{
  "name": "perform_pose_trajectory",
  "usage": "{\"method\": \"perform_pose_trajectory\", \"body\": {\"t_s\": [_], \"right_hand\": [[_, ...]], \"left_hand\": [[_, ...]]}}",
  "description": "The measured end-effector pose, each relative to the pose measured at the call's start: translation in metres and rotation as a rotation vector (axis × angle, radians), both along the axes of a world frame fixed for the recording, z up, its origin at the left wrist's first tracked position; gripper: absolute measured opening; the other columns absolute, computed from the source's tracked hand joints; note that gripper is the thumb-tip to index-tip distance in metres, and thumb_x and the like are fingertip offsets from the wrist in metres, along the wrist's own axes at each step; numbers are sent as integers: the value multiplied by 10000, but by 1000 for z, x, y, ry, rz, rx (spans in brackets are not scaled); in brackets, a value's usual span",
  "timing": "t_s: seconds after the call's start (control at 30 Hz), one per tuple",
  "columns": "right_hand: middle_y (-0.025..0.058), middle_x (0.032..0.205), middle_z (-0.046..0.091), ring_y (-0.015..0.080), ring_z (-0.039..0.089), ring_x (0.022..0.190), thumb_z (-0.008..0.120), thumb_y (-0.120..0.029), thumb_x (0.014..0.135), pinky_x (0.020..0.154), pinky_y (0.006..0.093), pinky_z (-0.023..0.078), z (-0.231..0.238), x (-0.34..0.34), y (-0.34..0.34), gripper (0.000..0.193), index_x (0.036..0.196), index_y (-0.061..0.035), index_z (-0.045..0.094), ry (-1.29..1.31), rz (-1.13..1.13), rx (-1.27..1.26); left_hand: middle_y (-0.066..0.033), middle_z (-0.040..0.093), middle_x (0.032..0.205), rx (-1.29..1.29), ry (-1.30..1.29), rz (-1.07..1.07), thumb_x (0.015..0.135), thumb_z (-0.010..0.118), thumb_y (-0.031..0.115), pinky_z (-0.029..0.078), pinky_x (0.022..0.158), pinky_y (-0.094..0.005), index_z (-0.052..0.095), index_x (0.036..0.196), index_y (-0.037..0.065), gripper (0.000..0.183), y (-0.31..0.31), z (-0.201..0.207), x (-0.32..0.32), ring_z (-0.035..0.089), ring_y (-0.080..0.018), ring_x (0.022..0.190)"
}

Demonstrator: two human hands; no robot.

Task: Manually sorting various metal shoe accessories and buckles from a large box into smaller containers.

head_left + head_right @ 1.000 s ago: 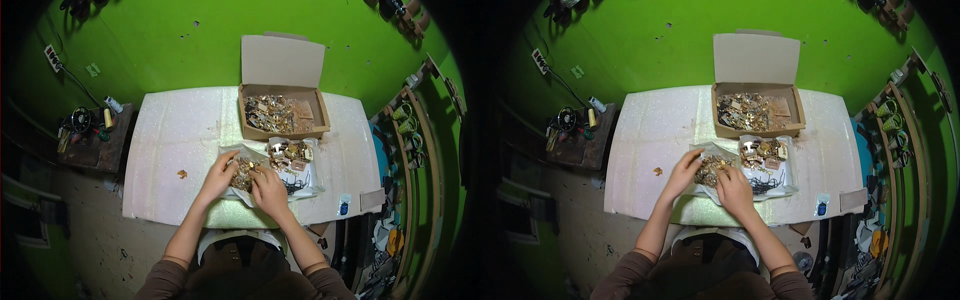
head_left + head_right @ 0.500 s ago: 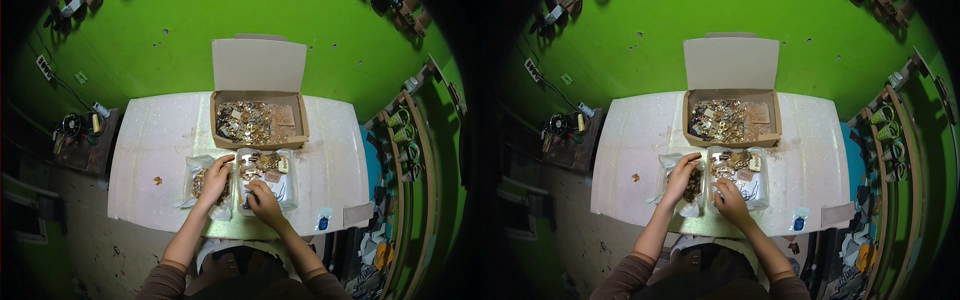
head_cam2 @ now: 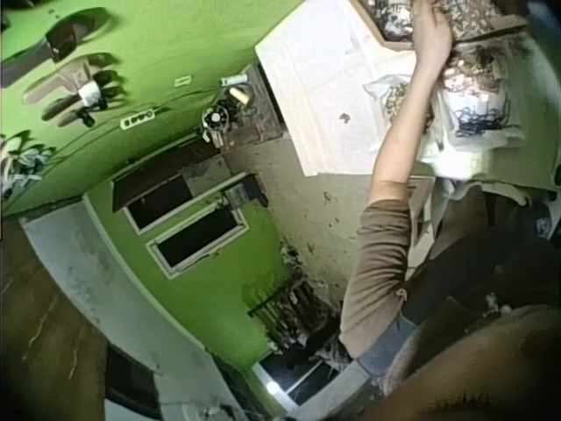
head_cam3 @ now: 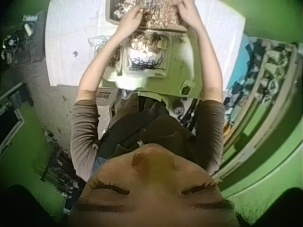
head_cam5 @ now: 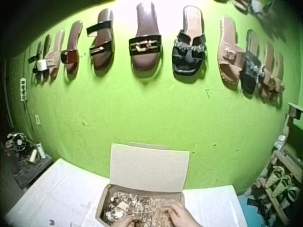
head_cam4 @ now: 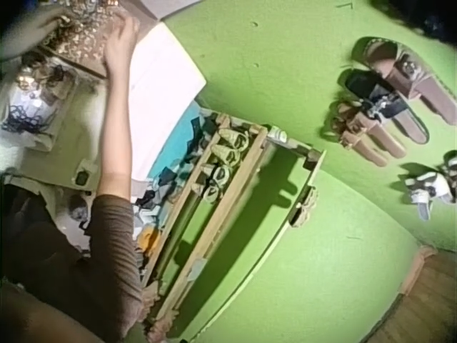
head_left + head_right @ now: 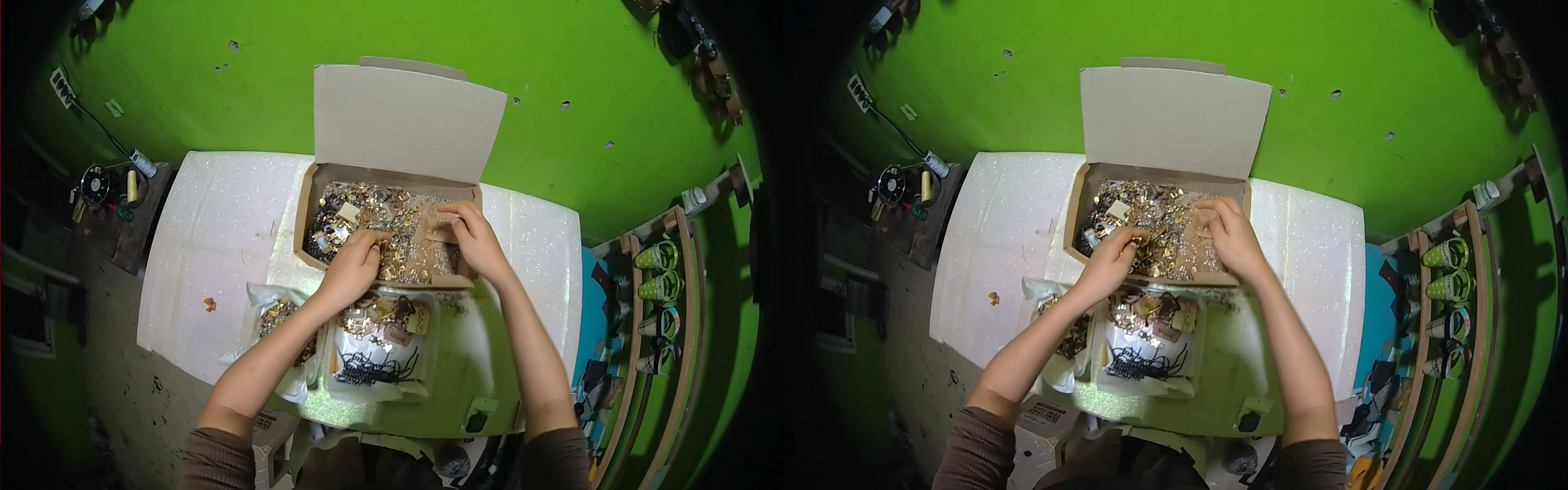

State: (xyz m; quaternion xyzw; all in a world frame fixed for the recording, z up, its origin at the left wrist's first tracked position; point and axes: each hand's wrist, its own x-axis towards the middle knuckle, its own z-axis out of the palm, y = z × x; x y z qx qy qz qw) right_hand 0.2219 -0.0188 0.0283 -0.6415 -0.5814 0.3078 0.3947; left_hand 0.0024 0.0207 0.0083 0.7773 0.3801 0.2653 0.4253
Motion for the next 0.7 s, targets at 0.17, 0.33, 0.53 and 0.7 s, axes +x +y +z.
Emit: {"method": "perform_pose_trajectory", "body": {"t_s": [0.17, 0.33, 0.53, 0.7], "right_hand": [[172, 1153, 447, 304, 410, 1115, 394, -41, 788, 931, 370, 347, -62, 33, 65, 309, 1069, -17, 519, -608, 104, -476], [140, 1251, 363, 267, 383, 1156, 416, -35, 758, 939, 371, 353, -97, 38, 89, 430, 1188, -43, 430, -822, 400, -283], [135, 1169, 409, 283, 411, 1108, 492, -88, 736, 894, 370, 385, -102, 39, 92, 390, 1124, -52, 476, -852, 419, -339], [151, 1051, 463, 305, 464, 1026, 501, -66, 734, 822, 363, 422, -100, 50, 87, 317, 1048, -31, 513, -795, 338, -202]], "left_hand": [[-181, 489, 1038, -17, 152, -94, 827, 377, 68, 354, 897, -345, 509, 1037, -7, 259, 12, -18, 35, 480, -309, 993], [-167, 485, 1034, -56, 104, -57, 814, 399, 72, 374, 871, -349, 512, 1032, 18, 251, 14, -36, 55, 482, -313, 983], [-156, 486, 1039, -77, 113, -56, 792, 436, 98, 387, 851, -368, 520, 1031, 43, 260, 17, -55, 67, 497, -316, 956], [-165, 518, 1003, -158, 32, 39, 800, 428, 123, 388, 848, -363, 537, 1024, 34, 265, 35, -66, 58, 501, -305, 959]]}}
